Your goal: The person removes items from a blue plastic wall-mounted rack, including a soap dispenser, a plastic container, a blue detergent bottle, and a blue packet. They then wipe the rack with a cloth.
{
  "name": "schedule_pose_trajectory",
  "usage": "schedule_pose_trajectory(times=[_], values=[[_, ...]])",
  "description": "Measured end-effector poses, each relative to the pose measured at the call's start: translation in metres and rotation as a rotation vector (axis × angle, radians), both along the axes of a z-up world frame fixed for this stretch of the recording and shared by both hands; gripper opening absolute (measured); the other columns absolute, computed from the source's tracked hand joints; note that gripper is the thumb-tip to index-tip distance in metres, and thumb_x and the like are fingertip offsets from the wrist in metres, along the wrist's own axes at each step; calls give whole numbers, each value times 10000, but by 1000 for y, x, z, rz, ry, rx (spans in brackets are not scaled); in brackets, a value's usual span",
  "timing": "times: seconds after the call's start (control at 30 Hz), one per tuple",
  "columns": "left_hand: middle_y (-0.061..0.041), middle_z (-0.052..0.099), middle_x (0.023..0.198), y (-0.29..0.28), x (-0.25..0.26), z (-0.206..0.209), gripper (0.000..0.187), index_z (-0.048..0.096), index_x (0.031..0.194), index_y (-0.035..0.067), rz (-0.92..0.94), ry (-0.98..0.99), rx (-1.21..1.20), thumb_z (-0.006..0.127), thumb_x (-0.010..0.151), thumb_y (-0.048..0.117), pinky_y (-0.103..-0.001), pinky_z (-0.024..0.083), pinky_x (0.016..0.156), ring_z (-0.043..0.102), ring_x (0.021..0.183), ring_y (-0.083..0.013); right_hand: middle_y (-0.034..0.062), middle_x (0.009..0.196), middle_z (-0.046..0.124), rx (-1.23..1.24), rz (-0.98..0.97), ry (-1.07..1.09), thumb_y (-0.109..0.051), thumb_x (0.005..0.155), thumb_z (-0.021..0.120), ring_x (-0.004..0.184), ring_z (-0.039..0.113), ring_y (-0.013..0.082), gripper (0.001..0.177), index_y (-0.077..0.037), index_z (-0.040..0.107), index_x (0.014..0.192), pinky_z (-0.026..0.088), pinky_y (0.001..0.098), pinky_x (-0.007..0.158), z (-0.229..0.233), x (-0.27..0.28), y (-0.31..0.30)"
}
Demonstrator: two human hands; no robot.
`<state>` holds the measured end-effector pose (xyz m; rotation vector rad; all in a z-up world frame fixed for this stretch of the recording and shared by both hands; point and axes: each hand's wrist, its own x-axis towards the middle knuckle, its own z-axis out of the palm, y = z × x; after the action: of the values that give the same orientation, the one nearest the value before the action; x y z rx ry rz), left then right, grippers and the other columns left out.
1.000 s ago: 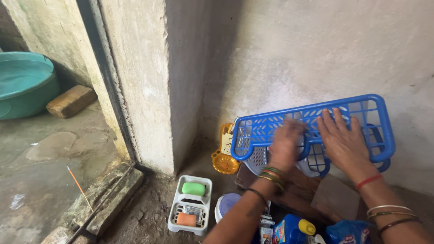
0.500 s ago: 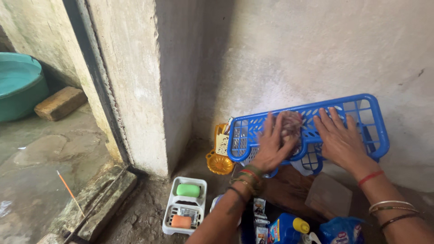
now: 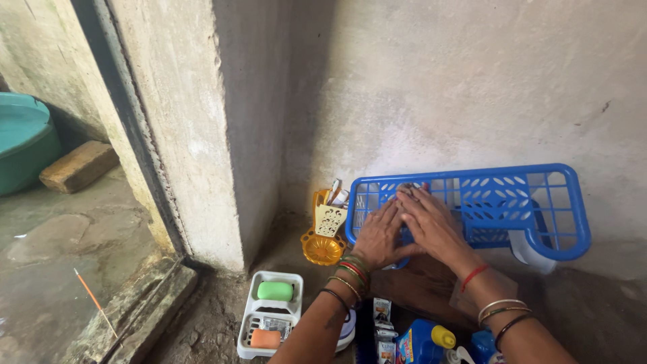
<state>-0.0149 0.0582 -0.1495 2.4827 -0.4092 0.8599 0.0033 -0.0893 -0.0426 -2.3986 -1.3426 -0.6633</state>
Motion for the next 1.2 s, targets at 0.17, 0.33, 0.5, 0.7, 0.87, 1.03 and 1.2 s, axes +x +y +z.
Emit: schedule_pose_trajectory(times=[0.17,0.33,0.5,0.7,0.87,1.03,1.2], values=[[-145,282,1696,8,0,1,724,341,1606,52,217,69,264,543,912,94,-428,379,1138,370,1457,-318,95,1250,701,123,40,-74,99,929,487,1222,659,292,380,-81,729,1161,503,373,1135,21,6,-24],[-147,208,1691,-13,-6,3,664,320,1594,85,156,184,-43,512,958,78,-517,323,1169,325,1443,-407,144,1221,682,363,-300,-203,61,910,648,1127,650,340,219,-28,715,1099,539,438,969,36,8,-3],[-194,146,1688,-14,-17,13,666,368,1560,210,441,108,91,554,931,101,-688,184,1145,121,1510,-502,112,1102,737,89,-85,-419,18,655,652,1087,672,313,354,-43,752,990,527,452,882,6,7,37],[-233,123,1668,0,-40,18,652,386,1529,417,344,359,-341,654,935,402,-710,276,1088,96,1535,-483,125,1311,645,236,-343,-356,-14,969,687,1240,591,310,215,-74,729,1171,498,459,1058,28,35,3],[-270,187,1653,2,-31,-1,750,431,1533,294,371,200,-346,745,855,366,-651,350,1084,183,1515,-493,185,1451,552,49,-476,-375,37,725,614,1370,475,352,584,-74,707,1291,430,508,914,-30,19,61],[-382,147,1586,9,-34,-16,849,471,1476,135,370,3,-408,854,768,405,-589,353,1141,229,1439,-555,199,1520,479,-30,-280,-305,-108,899,670,1395,427,394,367,-134,710,1263,375,547,943,-30,29,54],[-331,459,1427,1,-34,-15,752,502,1435,145,109,366,-913,772,752,307,-432,470,1036,530,1272,-435,147,1497,491,-7,-502,-244,-110,772,669,1326,486,331,463,-199,749,1219,376,516,973,-20,33,31]])
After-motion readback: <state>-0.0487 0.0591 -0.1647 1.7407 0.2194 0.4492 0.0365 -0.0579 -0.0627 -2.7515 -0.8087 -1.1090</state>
